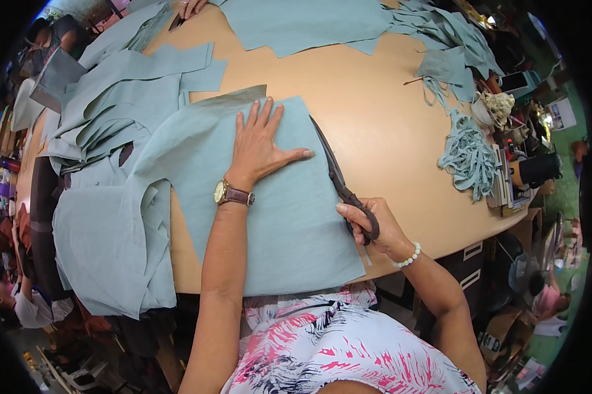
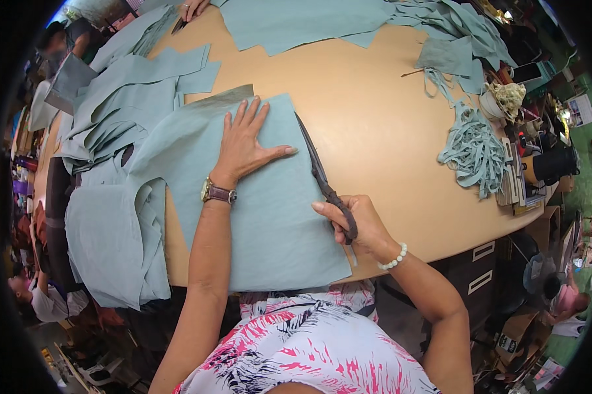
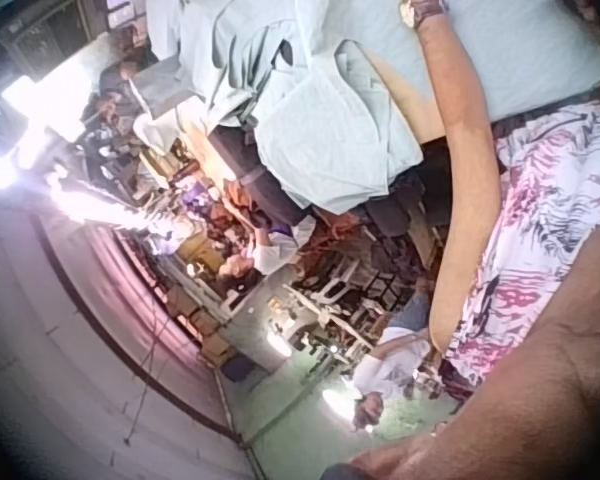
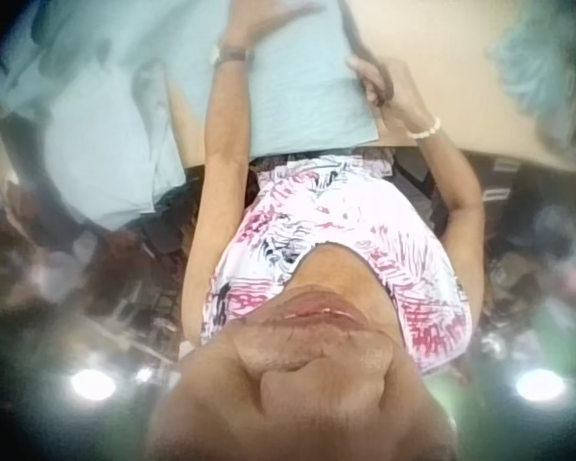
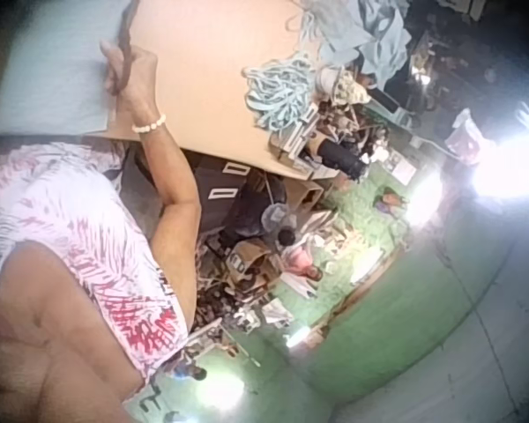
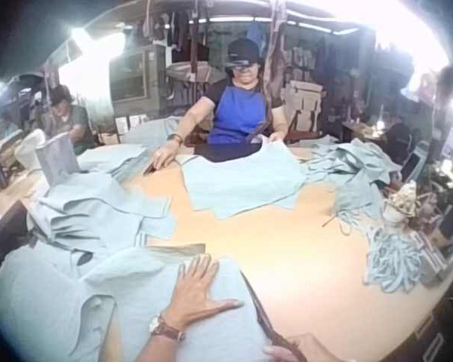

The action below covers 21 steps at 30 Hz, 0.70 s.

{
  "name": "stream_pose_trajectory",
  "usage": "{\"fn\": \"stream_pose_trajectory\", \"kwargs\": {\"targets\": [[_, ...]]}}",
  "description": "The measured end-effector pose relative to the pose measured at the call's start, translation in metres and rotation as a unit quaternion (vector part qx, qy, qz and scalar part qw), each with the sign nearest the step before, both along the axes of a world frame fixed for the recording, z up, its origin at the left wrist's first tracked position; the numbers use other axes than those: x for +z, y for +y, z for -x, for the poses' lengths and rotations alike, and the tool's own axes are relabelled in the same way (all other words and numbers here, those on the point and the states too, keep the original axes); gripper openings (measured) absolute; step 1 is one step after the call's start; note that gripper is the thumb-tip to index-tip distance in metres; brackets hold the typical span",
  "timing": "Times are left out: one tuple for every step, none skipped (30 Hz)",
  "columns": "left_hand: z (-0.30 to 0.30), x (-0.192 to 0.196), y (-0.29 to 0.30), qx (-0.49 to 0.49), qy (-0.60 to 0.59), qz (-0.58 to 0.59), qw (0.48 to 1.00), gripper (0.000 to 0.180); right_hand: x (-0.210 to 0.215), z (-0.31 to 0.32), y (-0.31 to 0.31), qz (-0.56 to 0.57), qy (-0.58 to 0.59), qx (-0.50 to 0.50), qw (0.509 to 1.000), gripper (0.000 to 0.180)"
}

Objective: The person lays out fabric pieces on a table and cuts them along the edges with shears.

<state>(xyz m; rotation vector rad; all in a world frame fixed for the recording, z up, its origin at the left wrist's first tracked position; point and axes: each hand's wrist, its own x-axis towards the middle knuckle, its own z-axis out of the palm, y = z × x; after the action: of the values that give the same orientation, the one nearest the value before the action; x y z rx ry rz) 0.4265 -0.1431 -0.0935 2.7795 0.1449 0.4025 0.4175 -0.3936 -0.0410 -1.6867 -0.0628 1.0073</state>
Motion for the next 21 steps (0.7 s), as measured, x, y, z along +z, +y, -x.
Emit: {"fn": "stream_pose_trajectory", "kwargs": {"targets": [[0.000,0.000,0.000,0.000,0.000,0.000,1.000,0.100,0.000,-0.001,0.001,0.000,0.000,0.000,1.000,0.039],[0.000,0.000,0.000,0.001,0.000,0.000,1.000,0.100,0.000,-0.003,0.003,0.004,-0.005,-0.001,1.000,0.039],[-0.001,0.001,-0.001,0.002,-0.001,0.000,1.000,0.101,0.000,-0.005,0.005,0.008,-0.010,-0.002,1.000,0.040],[-0.001,0.001,0.000,0.002,-0.001,0.000,1.000,0.101,0.000,-0.007,0.007,0.008,-0.011,-0.002,1.000,0.040],[0.000,0.000,0.000,0.002,0.000,0.005,1.000,0.101,0.001,-0.009,0.010,0.006,-0.014,-0.004,1.000,0.040],[0.000,0.000,0.000,0.002,0.001,0.009,1.000,0.101,0.002,-0.010,0.011,0.004,-0.017,-0.005,1.000,0.040],[0.000,0.000,0.000,0.002,0.000,0.009,1.000,0.101,0.001,-0.010,0.011,0.004,-0.017,-0.005,1.000,0.040],[0.000,-0.001,0.000,0.000,-0.001,0.010,1.000,0.101,0.000,-0.011,0.011,0.006,-0.015,-0.004,1.000,0.041],[0.000,-0.001,0.000,-0.002,-0.001,0.011,1.000,0.101,0.000,-0.011,0.011,0.008,-0.014,-0.002,1.000,0.043],[0.000,-0.001,0.000,-0.002,-0.001,0.011,1.000,0.101,-0.001,-0.011,0.010,0.008,-0.014,-0.001,1.000,0.043],[0.000,-0.001,0.000,-0.001,-0.004,0.010,1.000,0.101,-0.003,-0.010,0.009,0.004,-0.015,0.002,1.000,0.043],[0.000,-0.001,0.001,-0.001,-0.007,0.008,1.000,0.101,-0.004,-0.010,0.008,-0.001,-0.016,0.005,1.000,0.043],[0.000,-0.001,0.000,-0.001,-0.007,0.008,1.000,0.101,-0.004,-0.010,0.009,0.000,-0.016,0.005,1.000,0.043],[0.000,0.000,0.000,0.000,-0.005,0.008,1.000,0.101,-0.005,-0.010,0.009,-0.004,-0.013,0.001,1.000,0.043],[0.000,0.000,0.000,0.001,-0.004,0.008,1.000,0.101,-0.005,-0.011,0.010,-0.007,-0.011,-0.004,1.000,0.043],[0.000,-0.001,0.000,0.000,-0.004,0.008,1.000,0.101,-0.004,-0.012,0.012,-0.007,-0.012,-0.005,1.000,0.043],[0.000,-0.001,0.000,0.000,-0.005,0.006,1.000,0.101,-0.003,-0.015,0.016,0.000,-0.016,-0.004,1.000,0.041],[-0.001,-0.001,0.000,0.000,-0.005,0.003,1.000,0.101,-0.001,-0.017,0.018,0.006,-0.020,-0.003,1.000,0.039],[-0.001,-0.001,0.001,0.000,-0.005,0.003,1.000,0.101,0.000,-0.018,0.020,0.006,-0.021,-0.003,1.000,0.039],[0.000,-0.001,0.001,0.000,-0.005,0.006,1.000,0.101,0.002,-0.018,0.021,0.004,-0.014,-0.006,1.000,0.039],[0.000,-0.001,0.001,0.001,-0.005,0.008,1.000,0.101,0.003,-0.019,0.022,0.003,-0.007,-0.008,1.000,0.040]]}}
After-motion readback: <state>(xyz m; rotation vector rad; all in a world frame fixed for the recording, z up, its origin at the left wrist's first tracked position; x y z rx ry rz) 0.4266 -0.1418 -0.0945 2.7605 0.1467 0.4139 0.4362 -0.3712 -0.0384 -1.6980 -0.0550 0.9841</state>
